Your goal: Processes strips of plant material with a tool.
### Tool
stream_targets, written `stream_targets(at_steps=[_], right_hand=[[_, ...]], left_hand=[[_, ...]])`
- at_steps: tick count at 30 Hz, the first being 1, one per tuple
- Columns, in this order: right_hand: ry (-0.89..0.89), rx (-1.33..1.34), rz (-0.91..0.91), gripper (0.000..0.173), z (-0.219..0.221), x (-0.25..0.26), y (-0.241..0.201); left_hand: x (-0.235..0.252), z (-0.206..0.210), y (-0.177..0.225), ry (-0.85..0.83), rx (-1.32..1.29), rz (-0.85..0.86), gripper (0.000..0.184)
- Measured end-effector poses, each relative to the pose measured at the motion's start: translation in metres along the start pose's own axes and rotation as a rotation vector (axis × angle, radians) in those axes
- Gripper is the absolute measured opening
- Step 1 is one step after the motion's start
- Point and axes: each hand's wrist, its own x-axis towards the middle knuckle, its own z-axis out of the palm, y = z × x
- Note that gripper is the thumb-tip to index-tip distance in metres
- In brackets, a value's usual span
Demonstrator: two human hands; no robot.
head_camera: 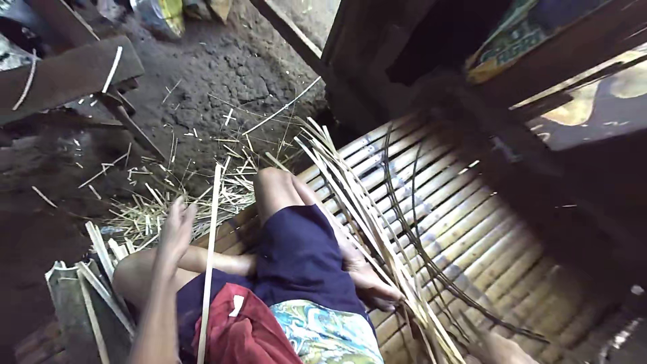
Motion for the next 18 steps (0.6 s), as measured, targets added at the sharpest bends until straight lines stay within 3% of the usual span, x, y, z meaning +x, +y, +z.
stream_targets(at_steps=[2, 4, 9, 14, 18], right_hand=[[0.102, 0.019, -0.109, 0.043, -0.022, 0.0, -0.018], [0.202, 0.079, -0.276, 0.043, -0.045, 0.001, -0.052], [0.194, 0.37, -0.867, 0.038, -0.102, -0.057, -0.169], [-0.179, 0.832, -1.503, 0.038, -0.136, -0.115, -0.257], [-0.429, 0.982, -1.844, 0.02, -0.15, -0.155, -0.285]], left_hand=[[0.033, 0.029, 0.01, -0.085, -0.138, -0.069, 0.065], [0.053, 0.049, 0.018, -0.163, -0.329, -0.119, 0.056], [0.036, 0.059, 0.045, -0.137, -0.666, -0.014, 0.037], [-0.036, 0.048, 0.078, -0.258, -0.835, 0.05, 0.019], [-0.066, 0.051, 0.098, -0.209, -0.906, 0.158, 0.01]])
